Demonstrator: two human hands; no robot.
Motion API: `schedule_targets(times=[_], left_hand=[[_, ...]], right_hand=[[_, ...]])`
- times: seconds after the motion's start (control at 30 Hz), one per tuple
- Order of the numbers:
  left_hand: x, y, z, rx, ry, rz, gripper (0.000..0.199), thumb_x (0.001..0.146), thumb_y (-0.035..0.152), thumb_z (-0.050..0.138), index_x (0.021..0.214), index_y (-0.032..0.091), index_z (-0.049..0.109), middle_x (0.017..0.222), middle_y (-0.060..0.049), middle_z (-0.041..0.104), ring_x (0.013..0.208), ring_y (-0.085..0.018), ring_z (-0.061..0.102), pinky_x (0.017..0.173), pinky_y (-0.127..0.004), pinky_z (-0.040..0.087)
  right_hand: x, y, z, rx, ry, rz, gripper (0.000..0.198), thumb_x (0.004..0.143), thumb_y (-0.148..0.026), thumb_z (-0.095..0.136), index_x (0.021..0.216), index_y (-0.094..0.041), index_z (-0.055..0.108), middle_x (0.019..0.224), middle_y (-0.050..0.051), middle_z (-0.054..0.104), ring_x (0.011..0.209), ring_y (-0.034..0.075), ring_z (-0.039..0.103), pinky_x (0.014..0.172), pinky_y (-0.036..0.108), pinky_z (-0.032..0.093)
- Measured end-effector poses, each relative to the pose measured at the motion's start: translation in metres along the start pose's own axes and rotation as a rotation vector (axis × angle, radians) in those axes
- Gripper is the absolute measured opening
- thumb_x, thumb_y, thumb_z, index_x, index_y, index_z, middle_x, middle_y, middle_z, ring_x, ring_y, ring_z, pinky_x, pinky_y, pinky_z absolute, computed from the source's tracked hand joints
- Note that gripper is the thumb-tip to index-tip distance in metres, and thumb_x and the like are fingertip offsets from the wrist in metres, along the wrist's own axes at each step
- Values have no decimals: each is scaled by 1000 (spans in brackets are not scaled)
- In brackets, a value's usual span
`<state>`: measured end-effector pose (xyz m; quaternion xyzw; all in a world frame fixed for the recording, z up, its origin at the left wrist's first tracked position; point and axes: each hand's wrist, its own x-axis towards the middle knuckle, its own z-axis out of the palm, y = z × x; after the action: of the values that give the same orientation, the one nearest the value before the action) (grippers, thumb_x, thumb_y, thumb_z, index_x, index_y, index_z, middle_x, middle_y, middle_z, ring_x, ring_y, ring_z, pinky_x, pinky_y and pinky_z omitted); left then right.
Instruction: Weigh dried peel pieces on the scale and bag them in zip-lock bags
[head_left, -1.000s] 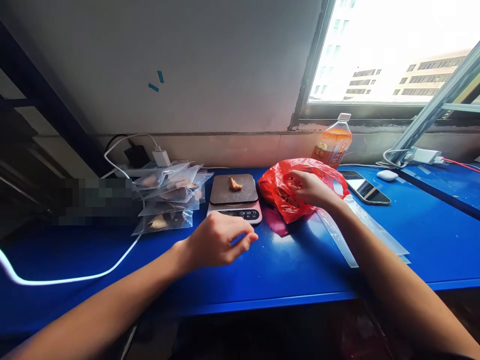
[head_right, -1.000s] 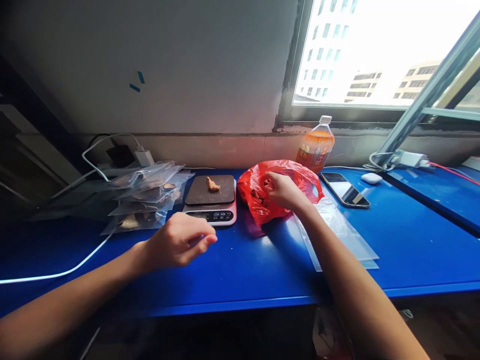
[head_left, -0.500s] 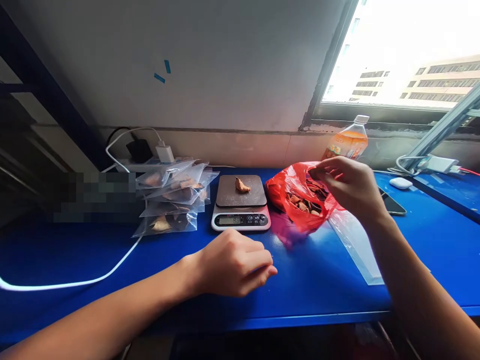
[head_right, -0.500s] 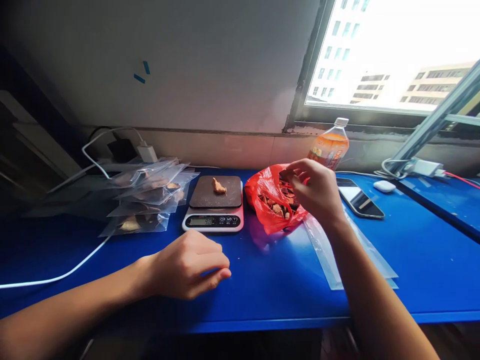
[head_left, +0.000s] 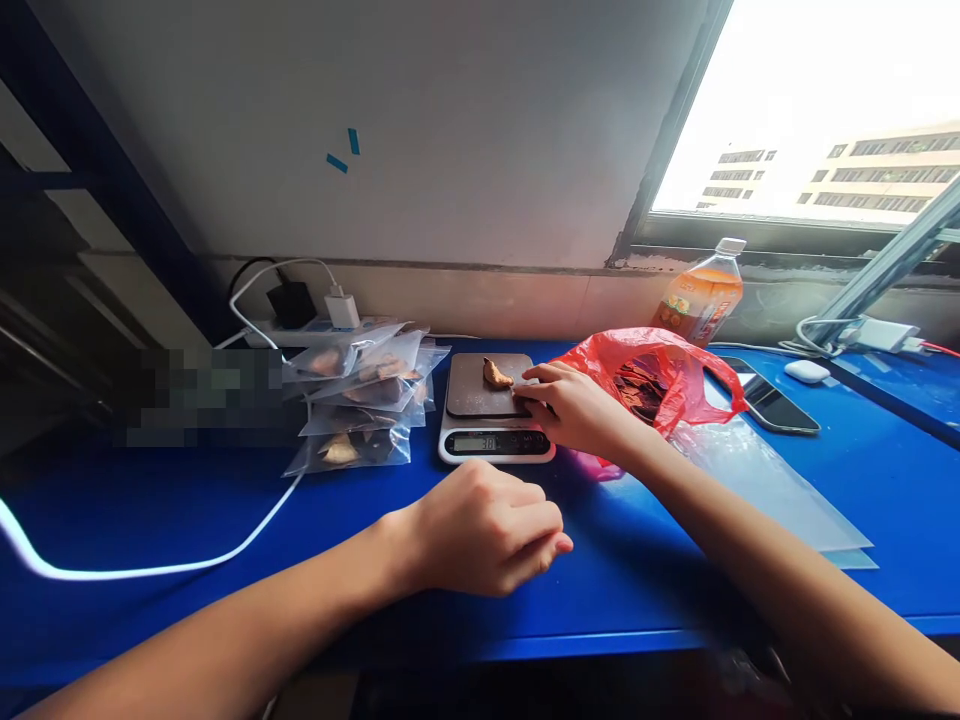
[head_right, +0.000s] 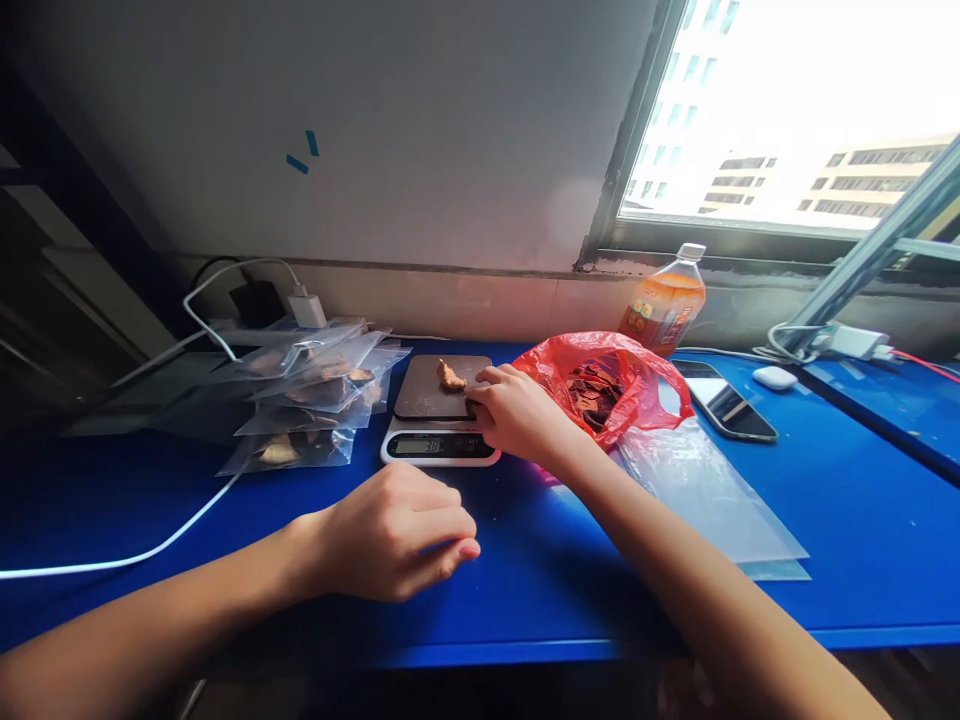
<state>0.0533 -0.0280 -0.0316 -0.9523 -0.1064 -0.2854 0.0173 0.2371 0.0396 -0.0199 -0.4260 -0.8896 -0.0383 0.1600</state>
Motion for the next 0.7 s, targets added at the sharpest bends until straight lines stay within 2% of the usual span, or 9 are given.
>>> schedule_targets(times=[0.17, 0.3, 0.43, 0.6, 0.7], left_hand=[[0, 2, 2, -4, 19, 23, 27, 90, 20, 47, 68, 15, 62, 56, 0, 58, 46, -12, 49, 42, -27, 35], [1, 2, -2, -9, 30, 27, 27, 90, 19, 47, 68, 15, 62, 56, 1, 57, 47, -12, 48, 43, -26, 36], [2, 8, -6, 19, 53, 55, 28, 90, 18, 47, 66, 15, 61, 54, 1, 54, 45, -12, 46, 42, -27, 33], [3, 14, -9, 31, 78, 89, 30, 89, 18, 48, 61, 15, 59, 51, 1, 52, 43, -11, 44, 41, -29, 28], [3, 15, -10, 40, 83, 88, 31, 89, 18, 47, 60, 15, 58, 50, 2, 51, 43, -11, 44, 40, -29, 28]], right_hand=[[-6, -1, 5, -77, 70, -1, 29, 94, -26, 45, 97, -16, 73, 94, 10, 55, 79, 18, 52, 77, 31, 43], [-5, -5, 14, -132, 161, 57, 30, 96, -24, 41, 115, -15, 63, 94, 10, 56, 76, 18, 52, 73, 30, 42], [-6, -12, 20, -117, 191, 160, 22, 95, -20, 40, 101, -14, 60, 90, 8, 59, 67, 15, 51, 60, 26, 37], [-7, -18, 17, -42, 127, 17, 22, 92, -15, 44, 87, -15, 65, 90, 6, 60, 69, 12, 54, 63, 23, 40], [-7, -19, 14, 5, 95, 10, 28, 95, -20, 44, 83, -16, 69, 86, 6, 63, 73, 13, 58, 68, 24, 42]])
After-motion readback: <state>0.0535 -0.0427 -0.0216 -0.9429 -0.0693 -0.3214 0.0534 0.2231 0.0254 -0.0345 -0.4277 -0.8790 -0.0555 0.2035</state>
